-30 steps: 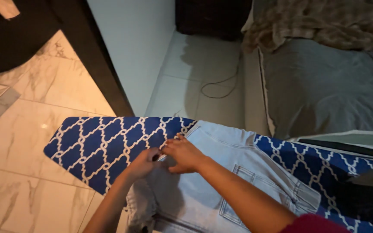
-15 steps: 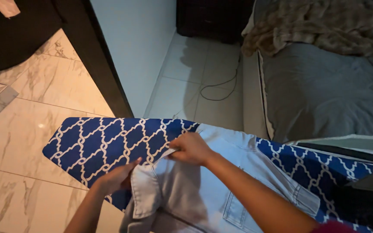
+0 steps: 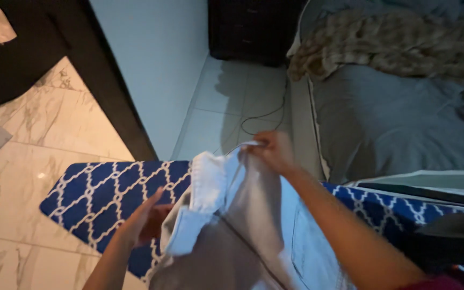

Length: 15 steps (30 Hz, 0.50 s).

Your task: Ironing a denim jacket on an ironing board in a bedroom setting.

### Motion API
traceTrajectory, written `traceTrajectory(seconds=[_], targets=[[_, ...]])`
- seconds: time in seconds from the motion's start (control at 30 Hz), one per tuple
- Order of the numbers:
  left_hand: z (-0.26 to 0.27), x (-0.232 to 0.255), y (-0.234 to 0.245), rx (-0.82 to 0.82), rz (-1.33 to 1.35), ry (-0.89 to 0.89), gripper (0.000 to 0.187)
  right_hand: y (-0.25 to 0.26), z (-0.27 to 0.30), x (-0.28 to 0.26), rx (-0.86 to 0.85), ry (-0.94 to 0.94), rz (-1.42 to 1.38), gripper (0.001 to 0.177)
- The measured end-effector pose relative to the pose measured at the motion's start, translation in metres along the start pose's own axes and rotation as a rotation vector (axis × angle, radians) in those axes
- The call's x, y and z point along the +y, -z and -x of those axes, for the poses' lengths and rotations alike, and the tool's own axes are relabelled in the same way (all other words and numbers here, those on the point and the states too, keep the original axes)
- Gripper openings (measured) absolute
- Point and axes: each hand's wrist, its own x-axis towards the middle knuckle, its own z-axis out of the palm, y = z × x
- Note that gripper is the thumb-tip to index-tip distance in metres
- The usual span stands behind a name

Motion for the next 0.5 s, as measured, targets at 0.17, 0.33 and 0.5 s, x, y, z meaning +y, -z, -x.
traceTrajectory(seconds=[0.17,0.33,0.5], targets=[[-0.032,-0.038,0.012,-0.397,0.030,-0.238,0.092,0.019,-0.009,0.077,0.171,-0.014,0.070,0.041],[-0.056,-0.041,-0.017,-0.310,-0.451,-0.408,0.068,0.048,0.010,0.054,0.213,-0.237,0.229,0.053],[-0.090,-0.041,-0.020,-0.063,-0.224,-0.634,0.033,0.075,0.015,0.017,0.316,-0.221,0.193,0.041]])
